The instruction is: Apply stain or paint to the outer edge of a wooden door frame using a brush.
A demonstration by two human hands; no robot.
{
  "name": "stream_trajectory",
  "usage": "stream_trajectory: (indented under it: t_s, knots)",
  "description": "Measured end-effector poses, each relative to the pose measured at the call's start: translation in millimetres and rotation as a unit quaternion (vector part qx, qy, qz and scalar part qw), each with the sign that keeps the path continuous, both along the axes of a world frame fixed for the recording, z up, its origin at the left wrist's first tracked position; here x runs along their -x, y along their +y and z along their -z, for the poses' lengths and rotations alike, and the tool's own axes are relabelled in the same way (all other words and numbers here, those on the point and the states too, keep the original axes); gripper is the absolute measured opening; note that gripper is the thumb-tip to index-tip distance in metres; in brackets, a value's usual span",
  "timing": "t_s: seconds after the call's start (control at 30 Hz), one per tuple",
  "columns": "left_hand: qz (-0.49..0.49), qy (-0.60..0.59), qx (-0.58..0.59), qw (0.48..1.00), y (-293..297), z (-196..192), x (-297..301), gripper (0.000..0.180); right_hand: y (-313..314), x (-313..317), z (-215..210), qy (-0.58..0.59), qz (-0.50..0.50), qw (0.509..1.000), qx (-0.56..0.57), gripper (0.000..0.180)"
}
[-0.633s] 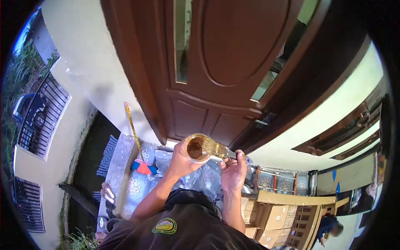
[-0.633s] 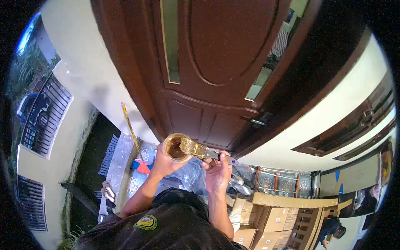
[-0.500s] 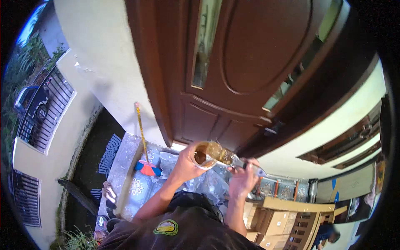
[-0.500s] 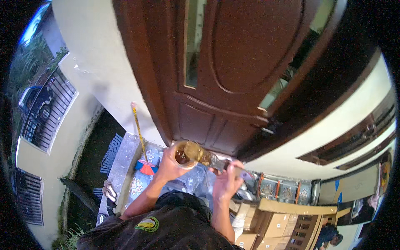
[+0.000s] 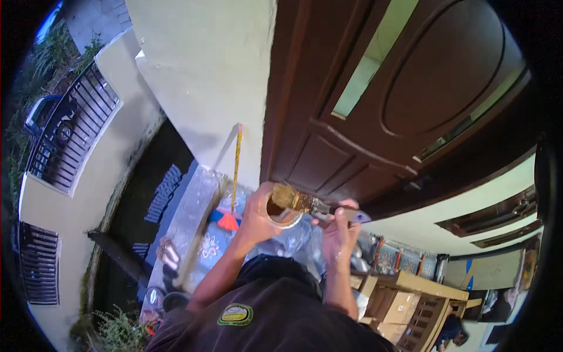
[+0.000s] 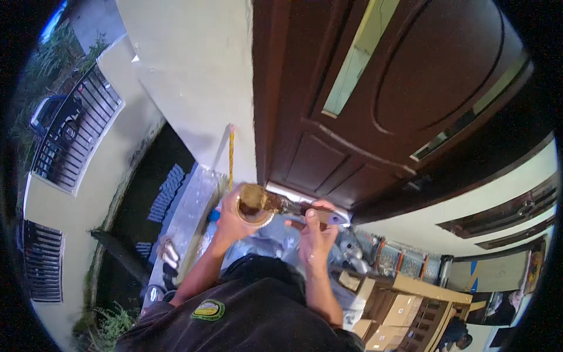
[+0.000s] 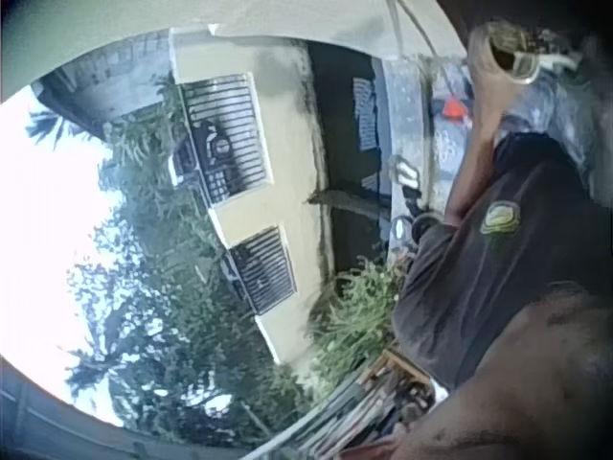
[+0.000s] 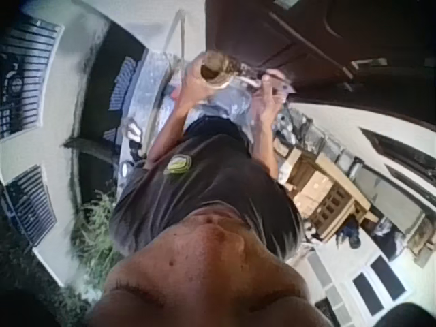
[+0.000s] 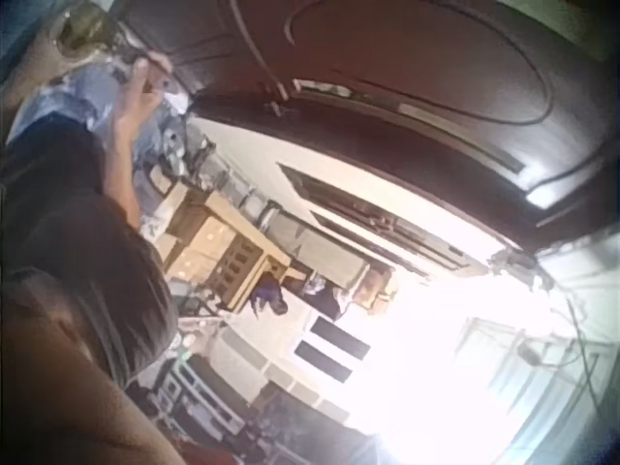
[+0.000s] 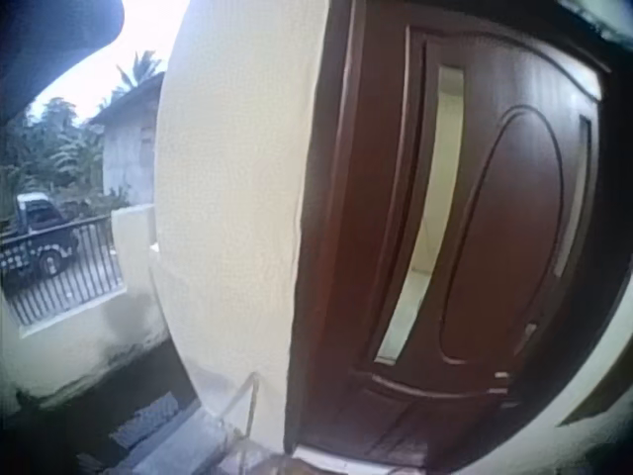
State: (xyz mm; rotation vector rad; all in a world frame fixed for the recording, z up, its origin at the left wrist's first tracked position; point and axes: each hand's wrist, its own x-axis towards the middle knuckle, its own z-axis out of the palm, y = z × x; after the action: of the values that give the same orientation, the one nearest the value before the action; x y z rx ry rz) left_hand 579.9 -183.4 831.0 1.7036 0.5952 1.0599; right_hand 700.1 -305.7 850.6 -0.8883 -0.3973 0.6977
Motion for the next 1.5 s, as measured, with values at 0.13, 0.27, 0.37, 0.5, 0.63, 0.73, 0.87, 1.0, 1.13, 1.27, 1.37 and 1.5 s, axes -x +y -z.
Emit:
stream_trajectory:
  t_s: [0.13, 0.27, 0.37, 0.5, 0.63, 0.73, 0.87, 1.0, 1.13, 1.27, 1.37, 1.5]
  knots:
    - [-0.023, -0.047, -0.122, 0.991, 30.6, -3.6, 28.7, 0.041, 12.4, 13.2, -52.9, -0.378, -0.043, 0.923, -0.061, 0.028]
    - [-0.022, -0.065, -0.115, 0.991, 44.1, -7.9, 41.2, 0.044, 30.7, 19.0, -96.1, -0.616, -0.126, 0.776, -0.042, 0.030]
    - [-0.033, -0.062, -0.110, 0.991, 51.6, -10.0, 43.4, 0.045, 47.5, 21.8, -106.4, -0.665, -0.174, 0.727, -0.004, 0.030]
    - [-0.040, -0.021, -0.134, 0.990, 64.6, -14.8, 41.2, 0.045, 70.1, 14.6, -102.4, -0.680, -0.191, 0.708, 0.011, 0.031]
    - [-0.040, 0.026, -0.176, 0.983, 73.7, -19.0, 30.1, 0.046, 82.8, -5.8, -88.9, -0.688, -0.208, 0.695, 0.000, 0.027]
    - [-0.047, 0.034, -0.147, 0.987, 75.9, -18.3, 21.4, 0.048, 87.7, -21.6, -70.0, -0.574, -0.203, 0.793, -0.019, 0.026]
    - [-0.095, 0.012, -0.110, 0.989, 74.3, -11.0, 4.8, 0.048, 92.8, -33.3, -37.2, -0.210, -0.129, 0.968, 0.050, 0.020]
    - [-0.088, 0.034, -0.042, 0.995, 71.7, -2.5, -10.9, 0.046, 93.0, -46.7, -13.7, -0.123, -0.061, 0.989, 0.053, 0.024]
    - [-0.082, 0.026, -0.020, 0.996, 75.9, 4.2, -17.4, 0.048, 86.1, -53.8, -4.7, -0.294, -0.056, 0.954, -0.038, 0.027]
    - [-0.063, -0.036, 0.014, 0.997, 81.7, 7.4, -18.0, 0.045, 89.9, -53.9, -2.8, -0.410, -0.079, 0.896, -0.154, 0.032]
    - [-0.084, -0.038, 0.024, 0.995, 82.2, 2.2, -10.1, 0.044, 95.9, -48.4, -6.8, -0.463, -0.083, 0.878, -0.091, 0.032]
    - [-0.071, -0.039, 0.018, 0.997, 99.2, -8.9, 2.2, 0.046, 108.9, -23.7, -9.8, -0.393, -0.027, 0.912, -0.110, 0.029]
